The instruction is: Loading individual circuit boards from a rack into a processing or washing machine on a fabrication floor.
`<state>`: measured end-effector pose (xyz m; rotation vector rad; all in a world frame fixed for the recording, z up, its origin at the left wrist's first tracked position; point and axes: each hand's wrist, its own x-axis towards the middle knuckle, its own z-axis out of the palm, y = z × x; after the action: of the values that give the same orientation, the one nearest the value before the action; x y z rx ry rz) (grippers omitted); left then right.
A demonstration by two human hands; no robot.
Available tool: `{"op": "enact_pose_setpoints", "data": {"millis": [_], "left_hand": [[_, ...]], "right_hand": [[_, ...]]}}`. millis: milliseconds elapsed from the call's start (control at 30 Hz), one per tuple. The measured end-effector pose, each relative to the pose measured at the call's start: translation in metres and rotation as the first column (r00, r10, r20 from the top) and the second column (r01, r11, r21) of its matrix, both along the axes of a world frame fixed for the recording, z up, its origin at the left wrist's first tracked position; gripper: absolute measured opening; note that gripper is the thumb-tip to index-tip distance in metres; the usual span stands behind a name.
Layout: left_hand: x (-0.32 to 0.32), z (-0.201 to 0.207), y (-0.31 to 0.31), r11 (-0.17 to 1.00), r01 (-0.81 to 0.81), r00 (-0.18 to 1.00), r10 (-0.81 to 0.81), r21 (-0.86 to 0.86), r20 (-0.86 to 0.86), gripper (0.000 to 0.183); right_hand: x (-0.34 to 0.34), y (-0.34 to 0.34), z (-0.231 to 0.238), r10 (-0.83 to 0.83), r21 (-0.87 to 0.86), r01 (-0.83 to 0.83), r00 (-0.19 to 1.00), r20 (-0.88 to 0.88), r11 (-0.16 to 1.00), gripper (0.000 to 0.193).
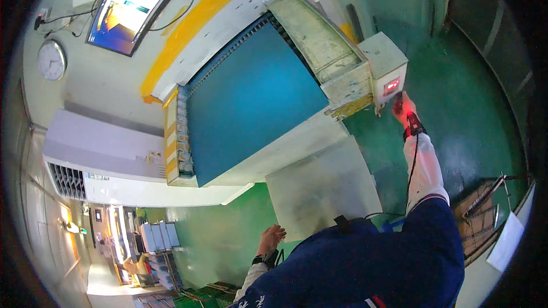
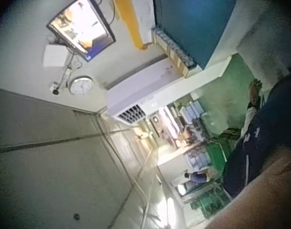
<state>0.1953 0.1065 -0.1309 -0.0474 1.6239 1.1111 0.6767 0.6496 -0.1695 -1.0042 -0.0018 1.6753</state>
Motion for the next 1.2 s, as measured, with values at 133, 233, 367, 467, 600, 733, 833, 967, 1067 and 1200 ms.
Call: {"op": "enact_pose_setpoints", "data": {"millis": [133,233,367,467,600,733,833,967,1067,1200], "left_hand": [[0.006,-0.004,-0.003,0.998,-0.05,0.999,0.05,-0.029,-0.004,0.036],[0.005,-0.005,-0.007,1.0,-0.03,0.999,0.03,0.004,0.037,0.037],[0.009,-0.001,-0.005,0.998,-0.038,0.999,0.037,-0.051,-0.018,0.039],[0.009,-0.001,-0.009,0.997,-0.052,0.999,0.052,-0.049,0.0,0.039],[0.01,0.002,0.0,0.999,-0.03,0.999,0.03,-0.028,-0.015,0.04],[0.007,-0.011,-0.006,0.999,-0.035,0.999,0.035,-0.01,-0.021,0.04],[0.01,-0.007,0.001,1.0,-0.002,1.0,0.001,-0.018,-0.007,0.041],[0.008,-0.004,-0.005,1.0,0.0,1.0,0.0,-0.021,0.013,0.042],[0.008,-0.005,-0.002,0.999,-0.014,1.0,0.015,-0.035,0.018,0.043],[0.005,-0.006,-0.001,0.996,-0.042,0.998,0.045,-0.075,0.038,0.043]], "right_hand": [[-0.002,-0.003,0.003,0.013,0.004,-0.013,0.999,0.037,1.0,0.028],[0.002,-0.001,-0.003,0.044,0.022,-0.045,0.999,0.029,0.999,0.027],[0.006,0.004,-0.017,0.038,0.049,-0.038,0.999,-0.002,0.998,0.027],[-0.002,-0.002,0.0,0.037,0.004,-0.037,0.997,0.074,0.999,0.028],[-0.002,-0.003,0.006,0.006,0.031,-0.007,0.999,0.054,0.999,0.027],[0.0,-0.004,0.002,0.002,0.083,-0.002,1.0,0.001,0.997,0.025],[0.003,-0.001,-0.002,-0.04,0.001,0.04,0.997,0.059,0.999,0.025],[-0.001,-0.003,0.006,0.009,-0.03,-0.007,0.998,0.07,1.0,0.027],[0.0,-0.004,0.007,0.042,-0.071,-0.031,0.986,0.159,0.997,0.031],[0.001,0.0,0.001,0.033,-0.065,-0.022,0.985,0.17,0.998,0.033]]}}
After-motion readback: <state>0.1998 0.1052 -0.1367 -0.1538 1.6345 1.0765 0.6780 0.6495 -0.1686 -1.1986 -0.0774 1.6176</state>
